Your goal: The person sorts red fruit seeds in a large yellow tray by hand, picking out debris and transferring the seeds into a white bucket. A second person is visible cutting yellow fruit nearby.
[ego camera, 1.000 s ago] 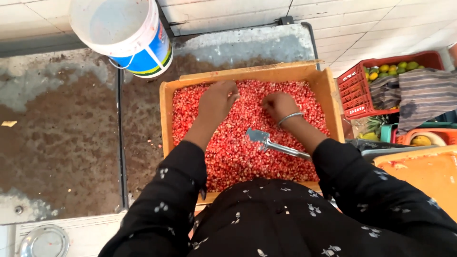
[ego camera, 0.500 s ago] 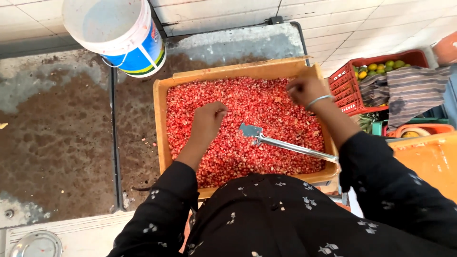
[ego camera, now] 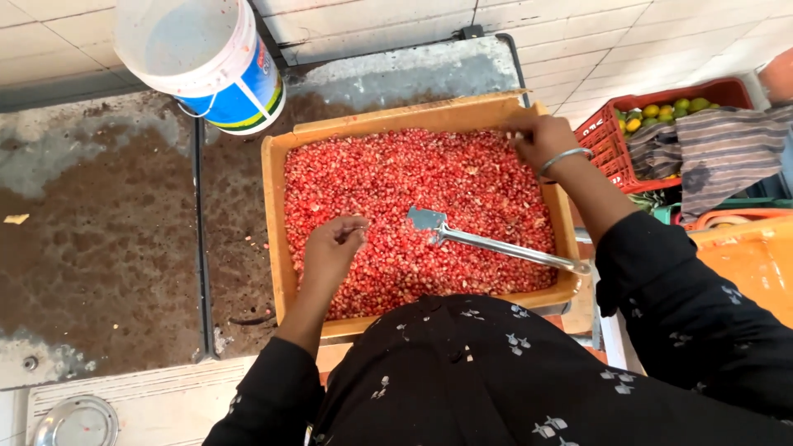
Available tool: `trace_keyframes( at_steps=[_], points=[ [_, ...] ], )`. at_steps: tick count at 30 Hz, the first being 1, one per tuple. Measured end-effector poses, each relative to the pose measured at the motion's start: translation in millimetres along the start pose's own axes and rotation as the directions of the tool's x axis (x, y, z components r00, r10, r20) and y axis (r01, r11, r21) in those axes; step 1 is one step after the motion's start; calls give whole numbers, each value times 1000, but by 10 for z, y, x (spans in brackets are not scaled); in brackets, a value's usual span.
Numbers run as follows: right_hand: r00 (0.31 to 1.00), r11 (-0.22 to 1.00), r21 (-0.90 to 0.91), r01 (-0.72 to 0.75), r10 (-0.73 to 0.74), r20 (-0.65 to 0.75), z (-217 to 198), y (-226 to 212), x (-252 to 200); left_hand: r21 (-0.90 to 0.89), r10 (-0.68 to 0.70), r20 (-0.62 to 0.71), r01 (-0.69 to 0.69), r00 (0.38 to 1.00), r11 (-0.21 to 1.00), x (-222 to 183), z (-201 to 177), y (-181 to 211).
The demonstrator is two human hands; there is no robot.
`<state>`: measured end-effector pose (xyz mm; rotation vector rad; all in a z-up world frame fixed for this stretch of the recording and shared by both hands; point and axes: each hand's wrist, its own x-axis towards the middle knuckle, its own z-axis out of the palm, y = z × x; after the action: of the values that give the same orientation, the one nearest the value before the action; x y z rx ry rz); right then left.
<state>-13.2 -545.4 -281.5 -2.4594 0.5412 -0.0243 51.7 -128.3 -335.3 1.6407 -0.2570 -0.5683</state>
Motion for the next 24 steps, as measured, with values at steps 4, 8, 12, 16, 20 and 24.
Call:
trace_keyframes(
  at_steps=[4,8,12,16,20,24],
  points=[
    [997,962,-266,63,-48,64,709,721,227,11,-27,24,27,999,1000,-73,159,76],
    [998,962,-266,68,-63,30,782,669,111,18,27,43,-28,999,999,-224,304,281],
    [992,993,-50,103,-106,-62,521,366,-167,116,45,0,-44,999,992,-546,319,576],
    [968,972,-74,222,-210,141,915,464,-284,140,-15,-137,34,990,990,-831,225,386],
    [944,943,-97,318,-305,125,1115,469,-210,83,-12,-207,29,978,996,-925,272,315],
    [986,773,634,26,-125,113,757,93,-518,30,100,-221,-96,970,995,-853,594,642]
  ],
)
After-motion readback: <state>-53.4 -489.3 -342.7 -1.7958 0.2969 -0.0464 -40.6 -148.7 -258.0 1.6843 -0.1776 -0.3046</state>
